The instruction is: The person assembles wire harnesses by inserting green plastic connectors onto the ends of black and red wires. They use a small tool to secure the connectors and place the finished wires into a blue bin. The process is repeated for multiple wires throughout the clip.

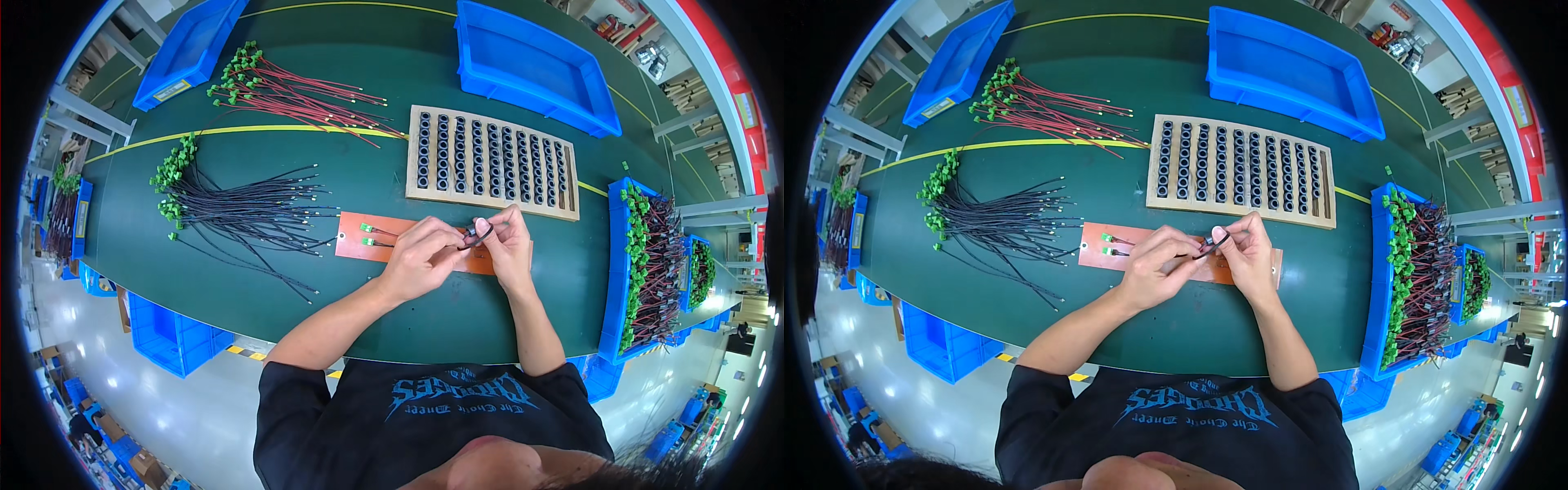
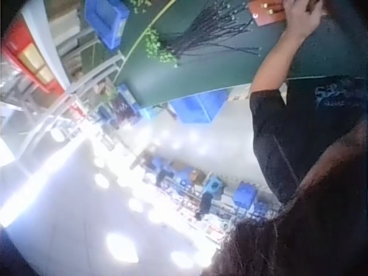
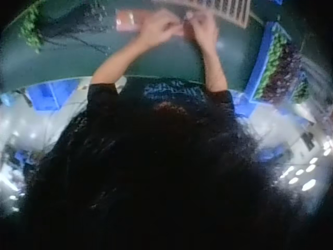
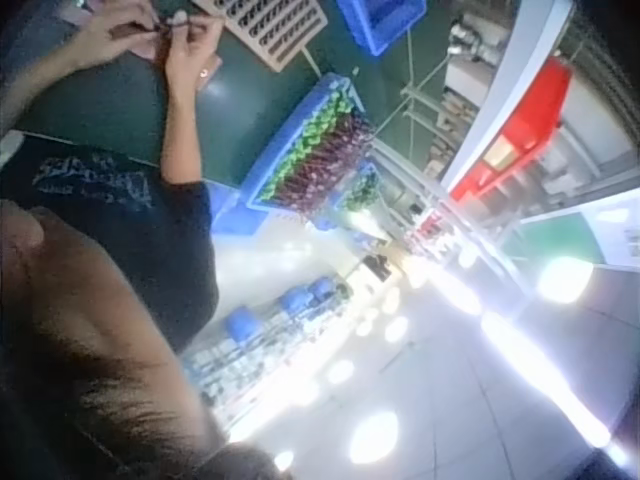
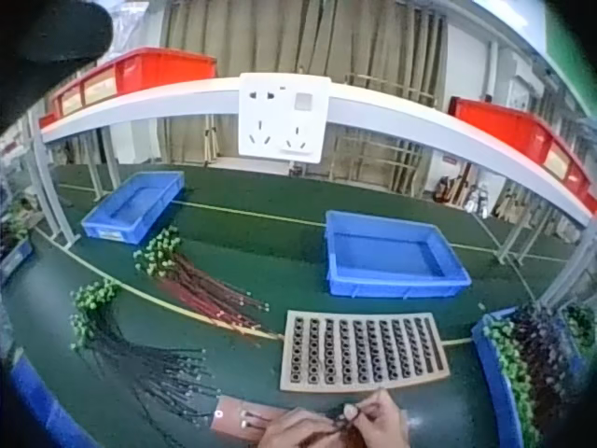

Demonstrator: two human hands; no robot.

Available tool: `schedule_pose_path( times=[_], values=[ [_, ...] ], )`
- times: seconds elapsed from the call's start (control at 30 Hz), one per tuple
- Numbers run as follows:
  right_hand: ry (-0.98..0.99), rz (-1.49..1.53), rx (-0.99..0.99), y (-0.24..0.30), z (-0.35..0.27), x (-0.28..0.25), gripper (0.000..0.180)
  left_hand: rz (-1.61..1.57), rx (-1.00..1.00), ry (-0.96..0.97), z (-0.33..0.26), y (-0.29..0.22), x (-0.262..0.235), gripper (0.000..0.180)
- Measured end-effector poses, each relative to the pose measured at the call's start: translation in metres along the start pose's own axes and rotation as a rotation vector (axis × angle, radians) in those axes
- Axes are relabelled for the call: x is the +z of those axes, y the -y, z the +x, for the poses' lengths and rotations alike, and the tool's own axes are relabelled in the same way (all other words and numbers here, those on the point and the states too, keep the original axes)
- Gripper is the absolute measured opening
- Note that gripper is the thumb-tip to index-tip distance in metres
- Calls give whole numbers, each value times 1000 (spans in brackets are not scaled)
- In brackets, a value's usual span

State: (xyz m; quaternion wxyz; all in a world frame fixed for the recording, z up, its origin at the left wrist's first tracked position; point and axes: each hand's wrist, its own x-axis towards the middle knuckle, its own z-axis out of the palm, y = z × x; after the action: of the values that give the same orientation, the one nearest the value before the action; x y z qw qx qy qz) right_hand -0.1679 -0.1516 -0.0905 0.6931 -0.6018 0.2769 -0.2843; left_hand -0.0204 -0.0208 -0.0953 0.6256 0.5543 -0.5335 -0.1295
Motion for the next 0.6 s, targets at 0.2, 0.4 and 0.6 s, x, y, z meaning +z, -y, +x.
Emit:
schedule_pose_path(
  times=[0.2,0.4,0.6],
  values=[
    [-14,-55,-52,-3,1,-7,24,40,36,9,-3,6,-2,11],
    [-6,-29,-6,5,-1,-2,24,-21,-63,-8,-5,5,-2,9],
    [28,-7,-7,1,-1,-6,22,-95,-51,-24,-5,9,-1,8]
  ],
)
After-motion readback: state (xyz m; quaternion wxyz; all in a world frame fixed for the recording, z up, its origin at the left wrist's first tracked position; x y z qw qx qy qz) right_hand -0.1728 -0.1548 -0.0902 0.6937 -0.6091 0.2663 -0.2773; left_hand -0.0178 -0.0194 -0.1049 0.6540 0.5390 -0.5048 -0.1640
